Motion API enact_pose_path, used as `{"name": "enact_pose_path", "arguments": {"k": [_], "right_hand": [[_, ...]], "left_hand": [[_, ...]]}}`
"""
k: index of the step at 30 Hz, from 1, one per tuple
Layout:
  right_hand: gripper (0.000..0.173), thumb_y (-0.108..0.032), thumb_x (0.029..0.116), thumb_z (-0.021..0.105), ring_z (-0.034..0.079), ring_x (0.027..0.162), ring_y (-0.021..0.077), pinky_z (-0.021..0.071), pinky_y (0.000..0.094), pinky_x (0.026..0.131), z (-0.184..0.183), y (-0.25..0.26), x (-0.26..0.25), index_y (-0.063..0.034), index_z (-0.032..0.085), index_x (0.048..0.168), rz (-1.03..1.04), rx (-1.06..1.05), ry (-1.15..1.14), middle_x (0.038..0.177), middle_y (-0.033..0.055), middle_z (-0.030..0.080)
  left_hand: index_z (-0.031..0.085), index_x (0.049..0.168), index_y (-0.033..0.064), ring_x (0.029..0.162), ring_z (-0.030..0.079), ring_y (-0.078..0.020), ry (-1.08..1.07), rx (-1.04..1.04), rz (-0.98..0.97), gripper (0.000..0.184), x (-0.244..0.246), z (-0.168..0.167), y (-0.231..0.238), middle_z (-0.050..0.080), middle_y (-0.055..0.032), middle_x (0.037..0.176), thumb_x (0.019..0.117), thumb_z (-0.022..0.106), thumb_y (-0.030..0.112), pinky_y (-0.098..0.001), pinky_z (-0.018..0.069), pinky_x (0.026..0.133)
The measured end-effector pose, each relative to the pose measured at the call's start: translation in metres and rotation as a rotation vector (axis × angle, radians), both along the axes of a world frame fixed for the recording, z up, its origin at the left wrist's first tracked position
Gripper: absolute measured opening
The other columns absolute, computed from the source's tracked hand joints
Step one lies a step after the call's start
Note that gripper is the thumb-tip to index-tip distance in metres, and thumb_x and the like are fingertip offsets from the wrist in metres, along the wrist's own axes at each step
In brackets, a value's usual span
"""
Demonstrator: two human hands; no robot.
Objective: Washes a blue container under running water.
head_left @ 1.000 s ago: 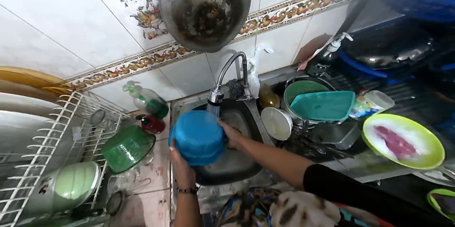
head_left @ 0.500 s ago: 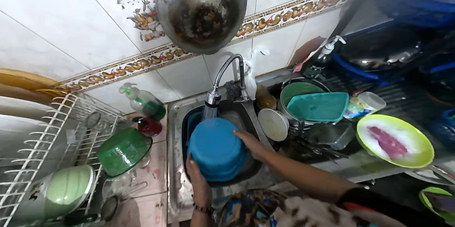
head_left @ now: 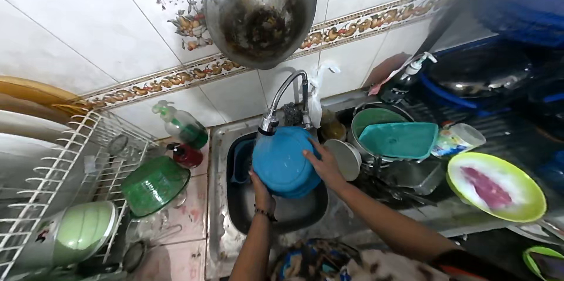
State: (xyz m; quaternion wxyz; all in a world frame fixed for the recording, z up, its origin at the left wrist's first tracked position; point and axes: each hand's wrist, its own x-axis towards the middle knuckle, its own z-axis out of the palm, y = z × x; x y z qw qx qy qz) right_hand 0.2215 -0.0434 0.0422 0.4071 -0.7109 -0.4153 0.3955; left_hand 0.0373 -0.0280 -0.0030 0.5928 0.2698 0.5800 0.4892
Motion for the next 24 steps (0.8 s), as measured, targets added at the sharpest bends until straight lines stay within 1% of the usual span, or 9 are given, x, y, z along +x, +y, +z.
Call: {"name": "enact_pose_path", "arguments": {"k": [2, 4, 8, 11, 14, 16, 18, 20, 24], "right_hand": [[0.063, -0.041, 0.1003, 0.063, 0.043, 0.14, 0.0439, 0.0399, 0.0529, 0.114, 0.0, 0.008, -0.003, -0.0069, 0.049, 0.152, -0.003, 0.024, -0.023, 0.153, 0.033, 0.039], [0.064, -0.041, 0.1001, 0.064, 0.042, 0.14, 0.045, 0.0393, 0.0536, 0.114, -0.001, 0.016, -0.008, -0.0071, 0.049, 0.152, -0.011, 0.036, -0.033, 0.153, 0.0334, 0.039], [0.064, -0.038, 0.1013, 0.064, 0.04, 0.142, 0.0473, 0.0369, 0.0538, 0.116, 0.004, 0.033, -0.021, -0.0053, 0.047, 0.153, -0.016, 0.01, -0.015, 0.154, 0.0351, 0.037], [0.065, -0.038, 0.1032, 0.061, 0.038, 0.144, 0.0461, 0.0363, 0.0522, 0.117, -0.001, 0.047, -0.029, -0.0067, 0.041, 0.157, 0.028, -0.005, 0.054, 0.158, 0.0339, 0.032], [0.065, -0.04, 0.1042, 0.059, 0.036, 0.146, 0.0456, 0.036, 0.0547, 0.117, -0.01, 0.057, -0.037, -0.0108, 0.038, 0.159, 0.06, -0.015, 0.141, 0.16, 0.0319, 0.03], [0.066, -0.044, 0.1045, 0.056, 0.034, 0.147, 0.0445, 0.035, 0.0566, 0.118, -0.018, 0.063, -0.043, -0.0144, 0.036, 0.16, 0.097, -0.024, 0.175, 0.161, 0.0302, 0.03], [0.068, -0.043, 0.1044, 0.056, 0.034, 0.149, 0.0429, 0.0338, 0.0553, 0.119, -0.025, 0.068, -0.05, -0.0138, 0.034, 0.162, 0.127, -0.012, 0.233, 0.161, 0.0295, 0.031], [0.072, -0.041, 0.1027, 0.06, 0.034, 0.149, 0.0407, 0.0341, 0.0534, 0.12, -0.03, 0.072, -0.058, -0.0117, 0.031, 0.162, 0.151, 0.006, 0.293, 0.161, 0.0287, 0.031], [0.076, -0.037, 0.1024, 0.062, 0.034, 0.15, 0.0362, 0.0334, 0.0509, 0.121, -0.027, 0.07, -0.072, -0.0082, 0.026, 0.163, 0.208, -0.027, 0.396, 0.163, 0.0262, 0.031]], "left_hand": [[0.023, 0.162, 0.0115, 0.146, 0.039, -0.0268, 0.007, 0.048, -0.008, 0.067, 0.0, -0.004, 0.014, 0.033, -0.0167, 0.162, 0.1097, 0.008, 0.051, -0.0492, 0.0363, 0.117], [0.018, 0.162, 0.0085, 0.145, 0.038, -0.0274, 0.036, 0.092, -0.039, 0.065, -0.006, -0.009, 0.027, 0.031, -0.0194, 0.162, 0.1107, 0.016, 0.048, -0.0471, 0.036, 0.117], [0.016, 0.162, 0.0074, 0.14, 0.045, -0.0307, 0.09, 0.117, -0.06, 0.063, -0.019, -0.01, 0.049, 0.035, -0.0243, 0.158, 0.1111, 0.031, 0.041, -0.0469, 0.0413, 0.113], [0.02, 0.162, 0.0075, 0.138, 0.048, -0.0309, 0.142, 0.132, -0.027, 0.062, -0.029, -0.001, 0.061, 0.039, -0.0246, 0.156, 0.1099, 0.041, 0.034, -0.0468, 0.0434, 0.111], [0.022, 0.161, 0.0068, 0.134, 0.051, -0.0319, 0.193, 0.171, 0.0, 0.064, -0.043, 0.003, 0.068, 0.041, -0.0255, 0.154, 0.1081, 0.049, 0.03, -0.0473, 0.0466, 0.108], [0.024, 0.16, 0.0056, 0.13, 0.055, -0.0303, 0.22, 0.203, 0.013, 0.065, -0.051, 0.007, 0.07, 0.044, -0.0255, 0.151, 0.1063, 0.052, 0.027, -0.0456, 0.0494, 0.105], [0.026, 0.159, 0.0045, 0.13, 0.055, -0.0291, 0.277, 0.21, 0.021, 0.065, -0.059, 0.016, 0.067, 0.046, -0.025, 0.15, 0.1055, 0.055, 0.026, -0.0445, 0.049, 0.106], [0.027, 0.159, 0.0036, 0.133, 0.052, -0.0293, 0.335, 0.215, 0.036, 0.066, -0.066, 0.024, 0.064, 0.044, -0.0245, 0.153, 0.1043, 0.057, 0.026, -0.0445, 0.0465, 0.109], [0.029, 0.159, 0.0028, 0.136, 0.05, -0.0305, 0.418, 0.23, 0.087, 0.07, -0.081, 0.03, 0.053, 0.042, -0.0252, 0.154, 0.1011, 0.061, 0.027, -0.0459, 0.0451, 0.11]]}}
